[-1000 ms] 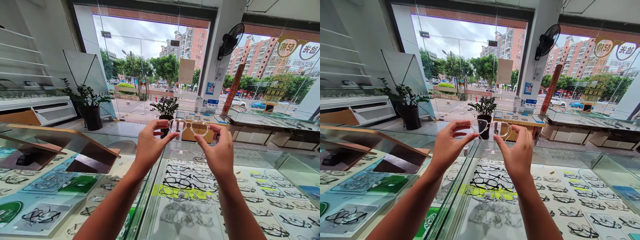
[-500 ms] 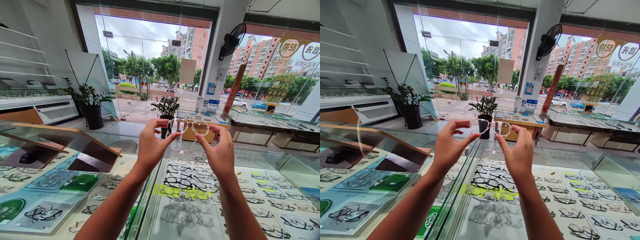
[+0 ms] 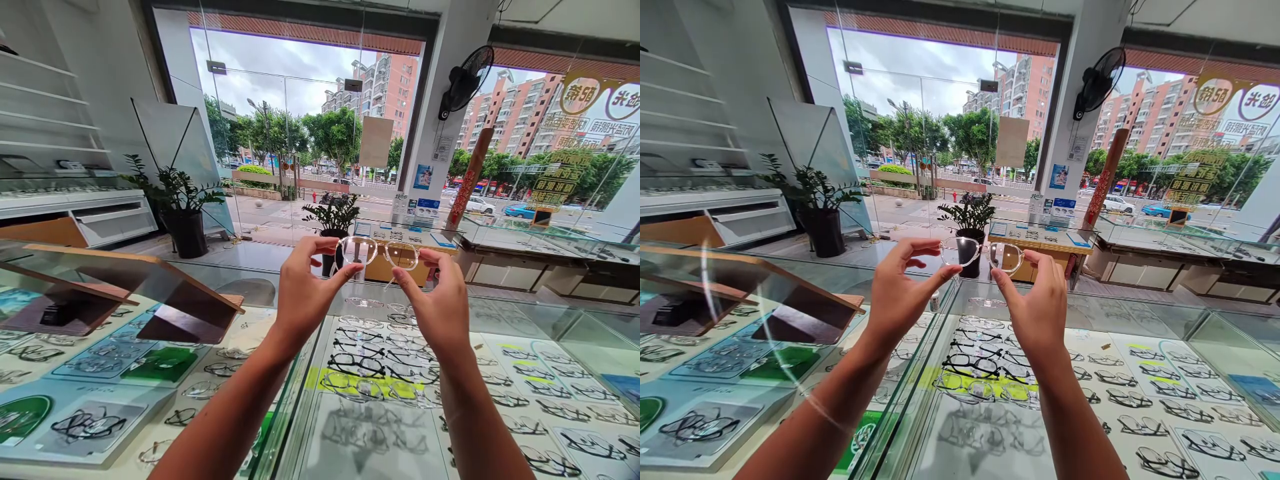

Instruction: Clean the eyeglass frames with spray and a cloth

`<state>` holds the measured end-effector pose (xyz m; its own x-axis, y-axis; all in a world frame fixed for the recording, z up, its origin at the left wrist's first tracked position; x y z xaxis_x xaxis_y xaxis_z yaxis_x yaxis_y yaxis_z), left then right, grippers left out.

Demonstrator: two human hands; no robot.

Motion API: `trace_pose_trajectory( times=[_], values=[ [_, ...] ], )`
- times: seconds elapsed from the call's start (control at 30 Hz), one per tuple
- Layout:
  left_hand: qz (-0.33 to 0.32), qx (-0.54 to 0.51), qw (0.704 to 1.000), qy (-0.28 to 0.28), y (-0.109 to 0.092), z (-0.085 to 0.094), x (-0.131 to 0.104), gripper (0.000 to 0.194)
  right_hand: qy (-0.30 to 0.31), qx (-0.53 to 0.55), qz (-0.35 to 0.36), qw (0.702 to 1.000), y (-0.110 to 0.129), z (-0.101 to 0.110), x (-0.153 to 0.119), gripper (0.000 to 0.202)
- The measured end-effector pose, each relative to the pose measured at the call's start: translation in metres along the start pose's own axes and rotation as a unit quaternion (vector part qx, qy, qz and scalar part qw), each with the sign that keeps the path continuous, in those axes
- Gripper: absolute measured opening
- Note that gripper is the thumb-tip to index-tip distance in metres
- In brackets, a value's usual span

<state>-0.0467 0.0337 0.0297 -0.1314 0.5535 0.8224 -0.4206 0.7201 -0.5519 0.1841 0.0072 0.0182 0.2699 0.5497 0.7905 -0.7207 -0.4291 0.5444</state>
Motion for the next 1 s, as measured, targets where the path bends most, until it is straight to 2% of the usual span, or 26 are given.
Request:
trace_pose_trajectory(
  times=[0.4, 0.57, 1.0],
  values=[
    [0.004, 0.009, 0.999, 0.045, 0.0011, -0.0059, -0.0008, 0.048, -0.014, 0.010, 0.000, 1.000, 0.0032, 0.0022, -0.0007, 0.058],
    [-0.002, 0.019, 0.999, 0.030, 0.0026, -0.0075, -0.0002, 0.054, -0.009, 0.007, 0.002, 1.000, 0.0053, 0.0013, -0.0026, 0.058],
    [-0.015, 0.026, 1.000, 0.006, 0.0041, -0.0088, -0.0019, 0.056, 0.002, 0.006, -0.005, 1.000, 0.0070, -0.0002, -0.0035, 0.058]
  ],
)
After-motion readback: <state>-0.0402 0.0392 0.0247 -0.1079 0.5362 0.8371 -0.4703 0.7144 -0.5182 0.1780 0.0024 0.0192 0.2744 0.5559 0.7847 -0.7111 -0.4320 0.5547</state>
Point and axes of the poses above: each hand's wrist, its own x-axis towards the middle knuckle, its own z-axis out of the back of the hand, y = z × x, the point moved 3 cm from there along x, towards the middle knuckle, and after that the axes turned 2 degrees about -x, right-handed, at the moved point
